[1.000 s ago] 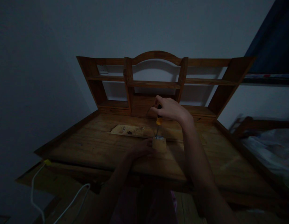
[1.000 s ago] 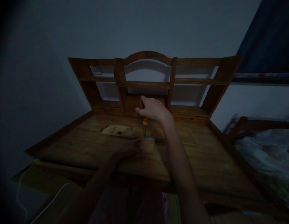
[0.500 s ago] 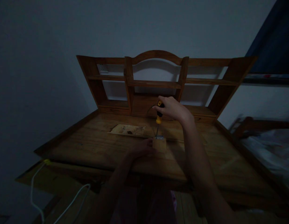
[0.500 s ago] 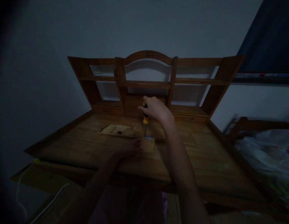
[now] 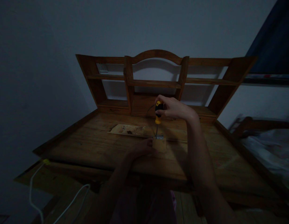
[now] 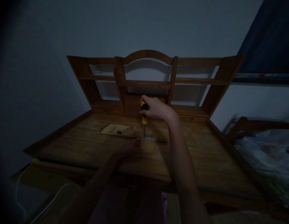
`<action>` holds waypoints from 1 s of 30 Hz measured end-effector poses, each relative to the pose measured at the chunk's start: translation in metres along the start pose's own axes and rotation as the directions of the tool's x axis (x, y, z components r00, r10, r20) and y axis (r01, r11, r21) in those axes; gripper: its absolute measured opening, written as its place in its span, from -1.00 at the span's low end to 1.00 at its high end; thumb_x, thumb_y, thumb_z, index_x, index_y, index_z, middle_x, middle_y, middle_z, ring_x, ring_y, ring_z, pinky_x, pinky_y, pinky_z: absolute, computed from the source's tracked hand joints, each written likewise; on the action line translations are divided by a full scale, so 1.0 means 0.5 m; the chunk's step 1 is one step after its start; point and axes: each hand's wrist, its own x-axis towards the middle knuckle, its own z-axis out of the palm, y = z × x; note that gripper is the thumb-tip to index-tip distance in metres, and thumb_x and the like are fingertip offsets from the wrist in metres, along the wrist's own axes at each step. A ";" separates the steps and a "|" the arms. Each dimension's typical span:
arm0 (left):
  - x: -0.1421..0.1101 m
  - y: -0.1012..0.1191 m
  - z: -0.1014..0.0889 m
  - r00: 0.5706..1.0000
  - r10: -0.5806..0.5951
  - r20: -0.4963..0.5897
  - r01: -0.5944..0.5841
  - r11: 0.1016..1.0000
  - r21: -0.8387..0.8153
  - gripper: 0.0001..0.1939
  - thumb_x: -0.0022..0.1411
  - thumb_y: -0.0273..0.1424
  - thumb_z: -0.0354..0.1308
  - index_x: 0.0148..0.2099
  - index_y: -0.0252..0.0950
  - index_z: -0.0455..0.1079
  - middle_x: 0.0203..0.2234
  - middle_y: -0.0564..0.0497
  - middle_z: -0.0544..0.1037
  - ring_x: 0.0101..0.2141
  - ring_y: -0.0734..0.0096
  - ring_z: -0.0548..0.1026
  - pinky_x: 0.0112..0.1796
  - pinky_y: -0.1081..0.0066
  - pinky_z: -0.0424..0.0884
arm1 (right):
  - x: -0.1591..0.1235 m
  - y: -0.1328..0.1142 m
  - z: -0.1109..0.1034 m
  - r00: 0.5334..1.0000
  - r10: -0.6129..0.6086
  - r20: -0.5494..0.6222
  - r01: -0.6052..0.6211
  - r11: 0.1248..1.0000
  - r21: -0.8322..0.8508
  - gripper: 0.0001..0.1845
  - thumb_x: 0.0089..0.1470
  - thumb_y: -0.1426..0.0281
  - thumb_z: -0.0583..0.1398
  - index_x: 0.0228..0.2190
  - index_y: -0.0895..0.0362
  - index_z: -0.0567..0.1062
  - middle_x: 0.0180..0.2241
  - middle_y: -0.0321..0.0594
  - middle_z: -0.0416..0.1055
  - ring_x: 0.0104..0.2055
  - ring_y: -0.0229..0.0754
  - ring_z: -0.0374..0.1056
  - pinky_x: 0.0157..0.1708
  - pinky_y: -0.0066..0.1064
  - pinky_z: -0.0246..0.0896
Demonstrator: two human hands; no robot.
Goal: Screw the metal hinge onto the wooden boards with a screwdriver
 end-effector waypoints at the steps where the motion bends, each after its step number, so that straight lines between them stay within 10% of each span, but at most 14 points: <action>1: 0.001 -0.003 -0.001 1.000 0.002 -0.002 -0.002 1.000 -0.005 -0.48 -0.09 -0.57 0.37 -0.03 -0.32 0.38 -0.12 -0.11 0.54 -0.13 0.24 0.53 -0.04 0.25 0.38 | 0.001 -0.001 0.004 0.999 0.034 -0.018 -0.035 0.999 -0.038 -0.71 0.09 0.21 0.22 -0.19 0.07 0.37 -0.28 -0.20 0.45 -0.27 -0.14 0.35 -0.34 -0.41 0.13; 7: 0.005 -0.012 -0.009 1.000 0.007 -0.002 -0.007 1.000 -0.019 -0.46 -0.06 -0.56 0.36 0.01 -0.31 0.36 -0.08 -0.13 0.53 -0.11 0.22 0.52 -0.04 0.23 0.38 | 0.013 -0.013 0.019 0.986 0.143 -0.083 -0.157 0.968 -0.195 -0.47 0.12 -0.11 0.07 -0.22 0.11 0.38 -0.24 -0.04 0.47 -0.21 -0.01 0.38 -0.25 -0.29 0.17; 14: -0.001 0.000 0.001 1.000 0.015 0.004 -0.015 1.000 0.013 -0.45 -0.06 -0.56 0.34 0.03 -0.31 0.38 -0.06 -0.12 0.53 -0.10 0.25 0.52 0.03 0.22 0.34 | 0.013 -0.016 0.007 0.998 0.062 0.023 -0.060 0.997 -0.054 -0.79 0.18 0.31 0.09 -0.19 0.11 0.43 -0.18 -0.13 0.49 -0.18 -0.11 0.39 -0.19 -0.36 0.18; 24: 0.007 -0.012 -0.009 0.999 -0.002 -0.037 0.003 0.999 0.039 -0.48 -0.08 -0.54 0.38 -0.02 -0.30 0.38 -0.11 -0.11 0.54 -0.13 0.24 0.53 -0.05 0.26 0.40 | 0.009 -0.011 0.018 0.987 0.140 -0.083 -0.153 0.973 -0.175 -0.55 0.14 -0.02 0.11 -0.21 0.10 0.40 -0.28 -0.06 0.47 -0.22 0.00 0.38 -0.27 -0.28 0.18; 30: 0.005 -0.011 -0.010 0.998 -0.012 -0.054 0.014 0.999 0.048 -0.45 -0.09 -0.53 0.39 0.00 -0.30 0.37 -0.11 -0.10 0.54 -0.10 0.23 0.52 -0.05 0.27 0.41 | 0.006 -0.015 0.013 0.998 0.058 0.011 -0.058 0.998 -0.026 -0.70 0.12 0.21 0.19 -0.13 0.05 0.36 -0.24 -0.18 0.48 -0.23 -0.12 0.39 -0.26 -0.38 0.18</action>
